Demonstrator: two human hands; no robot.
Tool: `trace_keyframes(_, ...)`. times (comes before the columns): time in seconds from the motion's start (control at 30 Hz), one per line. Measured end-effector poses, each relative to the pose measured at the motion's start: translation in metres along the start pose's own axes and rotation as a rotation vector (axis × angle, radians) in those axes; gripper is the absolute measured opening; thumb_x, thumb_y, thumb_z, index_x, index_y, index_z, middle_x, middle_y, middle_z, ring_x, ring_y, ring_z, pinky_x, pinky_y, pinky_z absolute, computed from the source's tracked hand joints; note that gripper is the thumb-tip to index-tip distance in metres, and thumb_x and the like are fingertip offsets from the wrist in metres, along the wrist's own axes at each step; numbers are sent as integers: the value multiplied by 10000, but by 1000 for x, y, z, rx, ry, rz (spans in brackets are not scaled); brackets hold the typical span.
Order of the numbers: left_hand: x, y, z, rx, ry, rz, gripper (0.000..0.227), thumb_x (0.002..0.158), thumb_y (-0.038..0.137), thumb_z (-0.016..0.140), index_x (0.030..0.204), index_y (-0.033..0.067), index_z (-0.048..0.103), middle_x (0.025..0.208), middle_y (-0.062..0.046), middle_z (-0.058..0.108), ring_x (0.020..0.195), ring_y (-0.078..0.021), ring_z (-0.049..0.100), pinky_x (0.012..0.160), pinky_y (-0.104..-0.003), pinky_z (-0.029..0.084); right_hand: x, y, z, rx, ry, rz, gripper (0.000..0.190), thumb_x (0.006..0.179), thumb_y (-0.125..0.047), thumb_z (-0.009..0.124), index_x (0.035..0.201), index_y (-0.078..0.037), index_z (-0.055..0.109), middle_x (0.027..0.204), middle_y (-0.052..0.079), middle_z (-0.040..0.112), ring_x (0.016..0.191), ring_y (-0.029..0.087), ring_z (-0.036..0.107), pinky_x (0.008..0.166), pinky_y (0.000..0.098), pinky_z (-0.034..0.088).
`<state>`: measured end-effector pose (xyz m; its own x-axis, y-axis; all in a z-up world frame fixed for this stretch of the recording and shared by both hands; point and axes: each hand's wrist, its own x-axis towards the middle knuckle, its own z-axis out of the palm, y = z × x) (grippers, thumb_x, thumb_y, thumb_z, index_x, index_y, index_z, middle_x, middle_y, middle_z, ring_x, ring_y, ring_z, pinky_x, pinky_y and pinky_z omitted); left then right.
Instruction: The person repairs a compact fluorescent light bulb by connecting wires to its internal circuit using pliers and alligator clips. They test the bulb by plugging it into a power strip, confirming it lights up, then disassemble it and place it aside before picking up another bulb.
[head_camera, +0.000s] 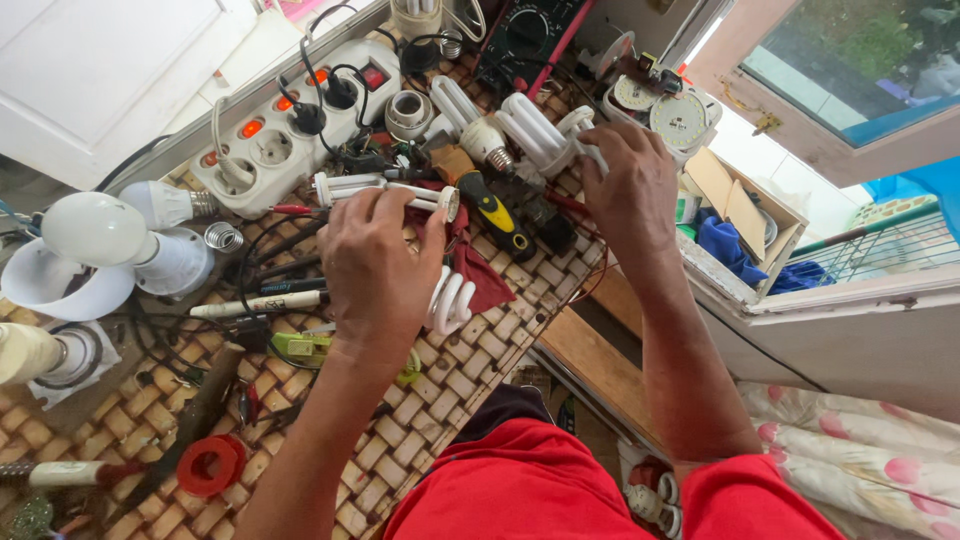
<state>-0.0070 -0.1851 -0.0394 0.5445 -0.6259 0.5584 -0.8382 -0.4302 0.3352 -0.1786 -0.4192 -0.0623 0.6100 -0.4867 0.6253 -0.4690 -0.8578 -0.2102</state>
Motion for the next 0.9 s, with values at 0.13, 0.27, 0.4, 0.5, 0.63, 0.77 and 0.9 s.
trace_keyframes(0.13,4,7,5,-104,1,17,283,827,321,840,1026,144,743,982,-77,681,967,-328,699,799,-454,515,-3,2,3,-82,-101,135,385,862,-186,801,1229,-240,698,1056,84,707,999,373,706,854,501,570)
trace_keyframes(0.27,2,7,10,-172,3,-9,237,807,307,845,977,178,741,941,-36,681,926,-302,705,794,-445,517,-5,6,8,-18,-121,236,432,886,-158,772,1292,-160,627,1045,178,733,982,435,710,849,548,546)
trace_keyframes(0.4,2,4,5,-210,25,-30,214,820,301,835,971,190,732,931,-12,681,909,-278,712,790,-421,527,-8,9,15,-31,-51,257,439,888,-252,787,1293,-217,623,1049,128,743,987,401,711,871,536,545)
trace_keyframes(0.5,3,0,3,-271,53,-14,210,812,251,852,963,160,738,911,-37,685,874,-304,722,772,-418,537,2,-15,-11,197,67,187,417,907,-115,787,1289,-142,622,1075,177,749,995,415,727,855,522,570)
trace_keyframes(0.63,7,17,-21,-392,80,-26,174,825,185,843,956,131,742,885,-55,697,850,-321,733,767,-407,559,6,-57,-37,614,13,161,371,961,-8,732,1300,-23,582,1111,254,710,1035,427,720,901,502,596)
trace_keyframes(0.77,4,31,-55,-528,74,-92,238,843,210,839,1028,101,737,897,-92,730,859,-327,751,771,-413,582,-2,-93,-31,1172,-62,304,426,905,-28,765,1285,16,578,1137,188,709,1046,269,731,889,382,605)
trace_keyframes(0.9,0,34,-107,-646,-189,-311,531,829,327,792,1289,85,682,1095,-30,786,910,-136,704,742,-328,532,-10,-128,-46,1506,-284,284,359,945,-87,733,1245,-42,540,1146,102,702,982,114,675,823,210,550)
